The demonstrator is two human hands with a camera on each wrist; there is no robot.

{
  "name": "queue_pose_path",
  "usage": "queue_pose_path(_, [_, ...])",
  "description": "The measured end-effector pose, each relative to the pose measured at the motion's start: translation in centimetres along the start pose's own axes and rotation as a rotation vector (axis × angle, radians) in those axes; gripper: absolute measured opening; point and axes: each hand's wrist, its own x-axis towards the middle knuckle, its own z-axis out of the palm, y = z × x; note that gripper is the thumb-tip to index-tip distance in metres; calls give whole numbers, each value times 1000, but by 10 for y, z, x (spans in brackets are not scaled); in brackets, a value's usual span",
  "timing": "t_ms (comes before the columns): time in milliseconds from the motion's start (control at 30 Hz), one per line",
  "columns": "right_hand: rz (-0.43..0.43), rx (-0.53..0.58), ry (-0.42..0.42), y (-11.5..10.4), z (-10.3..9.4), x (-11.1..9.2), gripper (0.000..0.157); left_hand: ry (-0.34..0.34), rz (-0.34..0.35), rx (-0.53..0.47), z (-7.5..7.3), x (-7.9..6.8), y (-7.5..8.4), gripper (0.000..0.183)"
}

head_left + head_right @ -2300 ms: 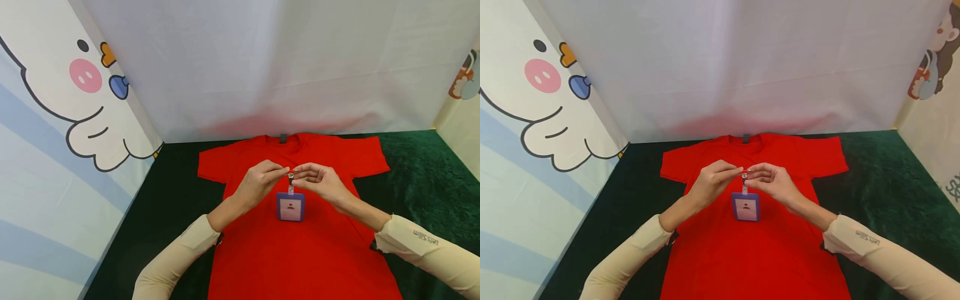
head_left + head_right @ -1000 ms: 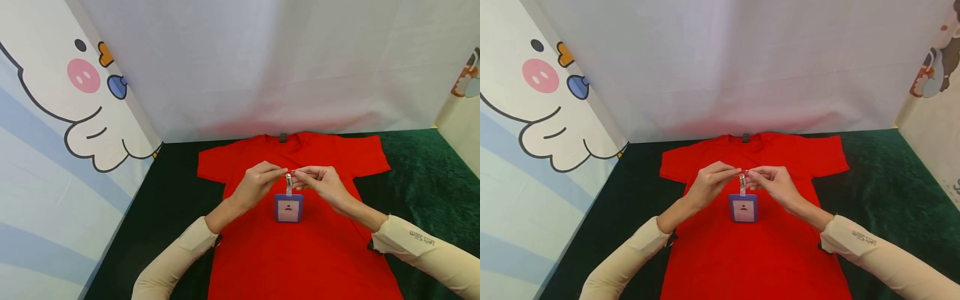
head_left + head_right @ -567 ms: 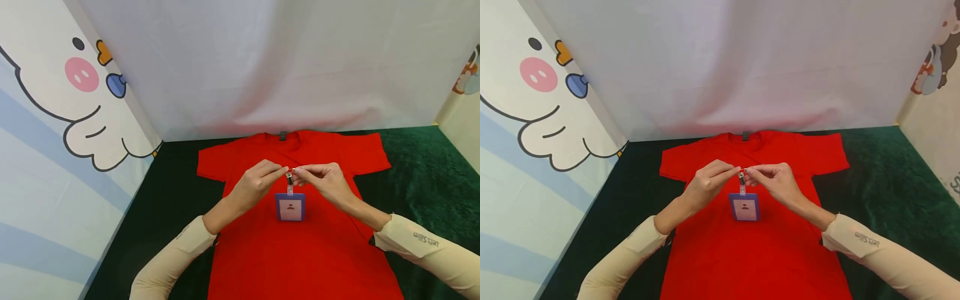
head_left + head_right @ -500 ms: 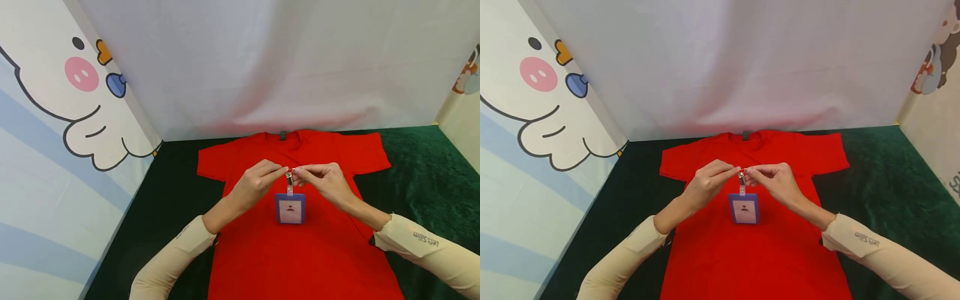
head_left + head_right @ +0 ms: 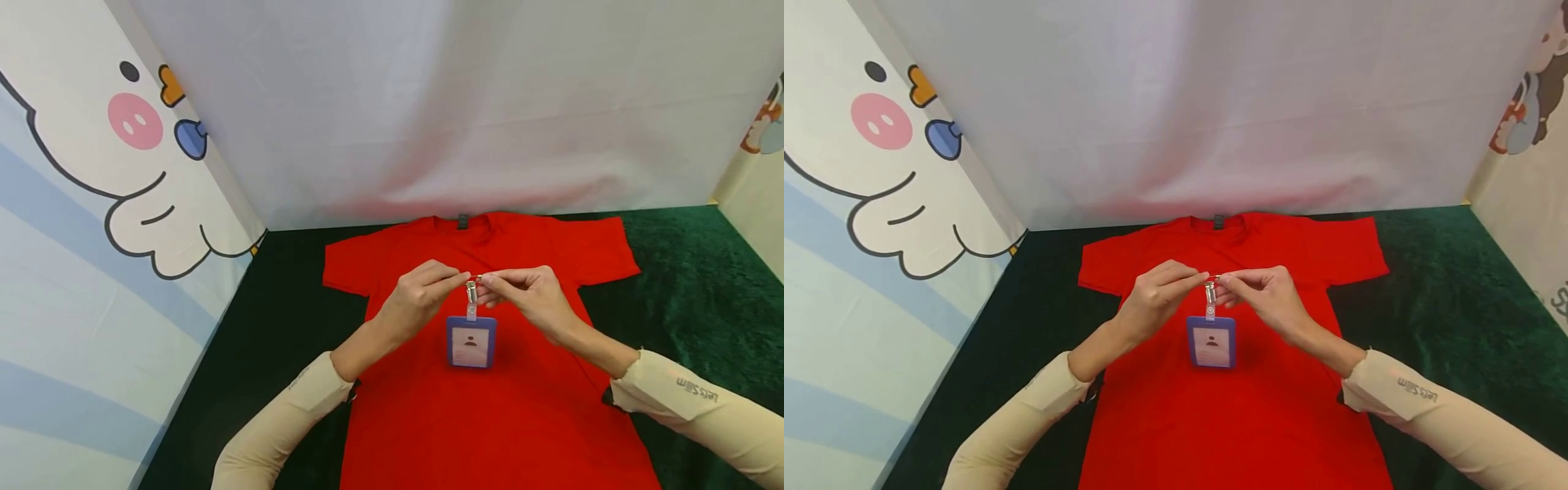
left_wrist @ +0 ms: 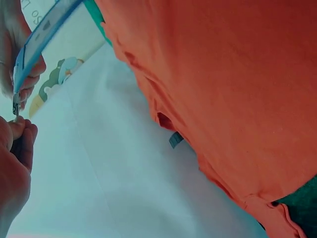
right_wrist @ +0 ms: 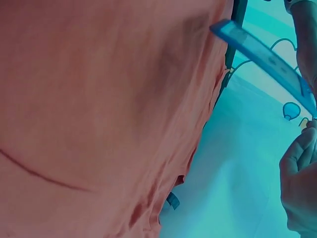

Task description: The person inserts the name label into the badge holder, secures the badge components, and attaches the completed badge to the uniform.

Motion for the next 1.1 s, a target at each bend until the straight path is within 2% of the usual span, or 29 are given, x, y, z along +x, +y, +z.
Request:
queue_pose_path(167, [36, 142, 5, 1, -1, -2, 18, 20, 9, 21, -1, 0, 1, 31])
queue_pose_path(267, [40, 165, 4, 1, -1, -2, 16, 37, 27, 28, -2, 0, 2, 31])
queue_pose_path(433, [13, 110, 7, 0, -1, -2, 19, 48, 28, 15, -2, 1, 2, 29])
queue_pose_path(667, [-14, 23, 29, 0, 1, -2, 25, 30, 28, 36, -3, 1, 3, 29])
queue_pose_path(1100, [-4, 15, 29, 3, 3, -1, 26, 11, 13, 55, 0, -2, 2, 27])
